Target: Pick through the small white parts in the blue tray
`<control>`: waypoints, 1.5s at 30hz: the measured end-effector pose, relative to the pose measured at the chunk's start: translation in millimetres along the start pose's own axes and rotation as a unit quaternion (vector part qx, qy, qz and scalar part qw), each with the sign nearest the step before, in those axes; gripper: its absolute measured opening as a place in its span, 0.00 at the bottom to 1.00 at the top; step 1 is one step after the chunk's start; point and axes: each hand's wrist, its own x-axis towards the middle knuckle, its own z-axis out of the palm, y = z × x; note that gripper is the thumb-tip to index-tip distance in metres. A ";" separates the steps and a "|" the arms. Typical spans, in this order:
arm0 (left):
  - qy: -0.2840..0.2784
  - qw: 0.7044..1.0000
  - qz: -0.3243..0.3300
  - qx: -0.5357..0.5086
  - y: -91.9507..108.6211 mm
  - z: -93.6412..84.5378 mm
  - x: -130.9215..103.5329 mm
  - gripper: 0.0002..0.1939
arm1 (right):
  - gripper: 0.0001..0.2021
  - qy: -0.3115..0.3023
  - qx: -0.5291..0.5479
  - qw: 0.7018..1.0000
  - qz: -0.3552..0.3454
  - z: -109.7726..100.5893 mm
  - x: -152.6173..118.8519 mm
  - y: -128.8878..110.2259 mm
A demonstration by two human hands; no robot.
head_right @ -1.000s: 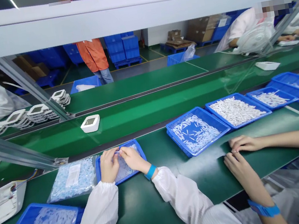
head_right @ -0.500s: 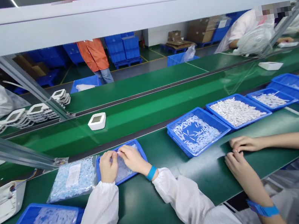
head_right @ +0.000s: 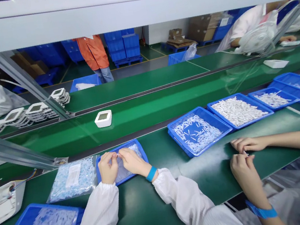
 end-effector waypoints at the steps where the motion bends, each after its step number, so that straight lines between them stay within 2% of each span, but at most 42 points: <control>1: 0.001 1.000 0.002 0.001 0.0 0.5 -0.3 0.13 | 0.10 0.001 -0.009 1.000 -0.003 0.2 -0.3 -0.1; 14: -0.052 0.998 0.032 0.018 2.8 -1.0 1.8 0.13 | 0.09 -0.005 -0.030 0.999 0.007 1.6 -2.9 2.3; 17: -0.060 0.998 0.027 0.013 3.5 -0.6 4.3 0.13 | 0.09 -0.006 -0.004 1.000 0.026 1.1 -0.5 3.2; 20: -0.068 0.998 0.012 0.013 4.9 0.2 6.0 0.13 | 0.10 -0.008 0.077 0.995 0.064 1.5 2.3 7.1; 24: -0.086 0.996 -0.014 0.022 7.8 0.3 6.0 0.15 | 0.13 0.003 0.246 0.963 0.112 5.0 5.4 16.8; 27: -0.093 0.995 -0.011 0.039 9.2 -0.8 5.3 0.14 | 0.15 0.007 0.332 0.933 0.141 7.6 6.8 22.6; 30: -0.091 0.994 0.003 0.060 9.9 -1.7 5.2 0.12 | 0.17 0.002 0.382 0.909 0.169 8.3 7.4 25.1; 37: -0.057 0.995 0.021 0.073 9.4 -2.3 5.2 0.09 | 0.18 -0.034 0.434 0.880 0.190 8.6 8.3 27.4; 40: -0.053 0.994 0.027 0.088 8.2 -2.3 4.7 0.09 | 0.17 -0.036 0.422 0.887 0.181 7.6 7.5 25.8; 45: -0.032 0.994 0.029 0.100 7.3 -1.4 4.2 0.11 | 0.15 -0.026 0.329 0.935 0.127 6.5 5.0 19.3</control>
